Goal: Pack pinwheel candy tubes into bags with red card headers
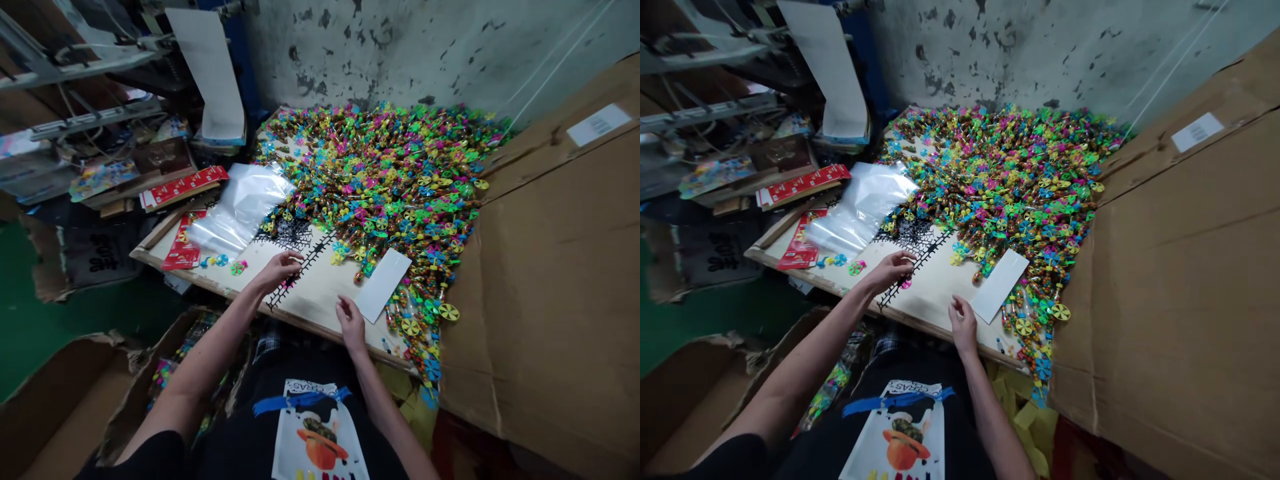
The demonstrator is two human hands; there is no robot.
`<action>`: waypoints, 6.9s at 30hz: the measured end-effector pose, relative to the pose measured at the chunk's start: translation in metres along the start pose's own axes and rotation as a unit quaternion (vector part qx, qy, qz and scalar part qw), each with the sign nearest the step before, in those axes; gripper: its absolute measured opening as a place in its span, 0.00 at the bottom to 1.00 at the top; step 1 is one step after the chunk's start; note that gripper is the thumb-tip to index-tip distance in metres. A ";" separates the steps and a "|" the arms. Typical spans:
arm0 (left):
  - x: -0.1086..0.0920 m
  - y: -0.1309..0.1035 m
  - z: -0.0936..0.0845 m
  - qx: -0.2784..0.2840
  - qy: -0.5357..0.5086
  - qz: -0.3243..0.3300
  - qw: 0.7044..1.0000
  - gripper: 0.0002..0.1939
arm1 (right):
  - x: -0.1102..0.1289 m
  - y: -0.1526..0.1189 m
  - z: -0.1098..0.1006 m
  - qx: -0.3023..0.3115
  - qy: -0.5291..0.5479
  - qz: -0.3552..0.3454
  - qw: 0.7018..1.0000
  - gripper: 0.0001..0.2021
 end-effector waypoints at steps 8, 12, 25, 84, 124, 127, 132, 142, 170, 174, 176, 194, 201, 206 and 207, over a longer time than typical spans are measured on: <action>0.070 -0.096 0.095 0.018 -0.405 -0.172 0.898 0.21 | 0.056 0.018 0.055 0.181 0.236 0.135 0.945 0.19; 0.085 -0.096 0.070 -0.043 -0.301 -0.180 0.935 0.15 | 0.058 0.019 0.048 0.107 0.174 0.104 0.973 0.16; 0.010 -0.018 0.048 -0.123 -0.132 0.003 0.984 0.19 | 0.054 0.007 0.052 0.098 0.015 0.030 0.995 0.13; 0.057 0.052 0.109 0.013 0.063 -0.058 0.996 0.06 | 0.015 0.086 -0.003 -0.031 -0.117 -0.126 0.985 0.25; 0.073 0.021 0.054 0.069 0.042 0.140 0.987 0.15 | -0.003 0.063 0.045 -0.040 -0.052 -0.060 0.996 0.15; 0.074 0.019 0.050 0.077 0.061 0.173 0.980 0.20 | 0.000 0.063 0.048 -0.033 -0.058 -0.074 0.995 0.15; 0.079 0.017 0.049 0.074 0.051 0.187 0.978 0.22 | 0.004 0.060 0.048 -0.026 -0.050 -0.087 0.995 0.16; 0.079 0.011 0.059 0.080 0.129 0.234 0.960 0.25 | 0.006 0.051 0.042 -0.038 -0.079 -0.123 0.989 0.22; 0.077 0.031 0.059 0.081 0.330 0.233 0.911 0.22 | 0.072 0.188 -0.012 -0.027 -0.415 -0.240 0.877 0.10; 0.075 0.055 0.045 0.032 0.306 0.210 0.928 0.19 | 0.051 0.149 -0.016 0.008 -0.243 -0.205 0.948 0.11; 0.073 0.061 0.038 0.018 0.291 0.204 0.934 0.20 | 0.028 0.129 -0.003 0.049 -0.193 -0.148 0.969 0.12; 0.094 0.011 0.076 -0.098 -0.110 -0.061 0.987 0.11 | 0.009 0.087 0.032 0.048 -0.193 -0.151 0.968 0.09; 0.091 0.013 0.081 -0.095 -0.100 -0.082 0.987 0.12 | 0.011 0.085 0.026 0.035 -0.174 -0.159 0.971 0.10; 0.088 0.018 0.088 -0.104 -0.117 -0.069 0.985 0.12 | 0.010 0.086 0.024 0.022 -0.155 -0.149 0.976 0.12; 0.088 0.019 0.089 -0.103 -0.123 -0.069 0.985 0.12 | 0.009 0.087 0.024 0.023 -0.152 -0.144 0.978 0.13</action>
Point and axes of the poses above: each hand's wrist, its own y-axis towards the middle knuckle, its own z-axis out of the palm, x = y × z, the point moved 9 cm from there along y, towards the middle knuckle, and after that the axes turned 13 degrees about z, right-handed, at the moved point
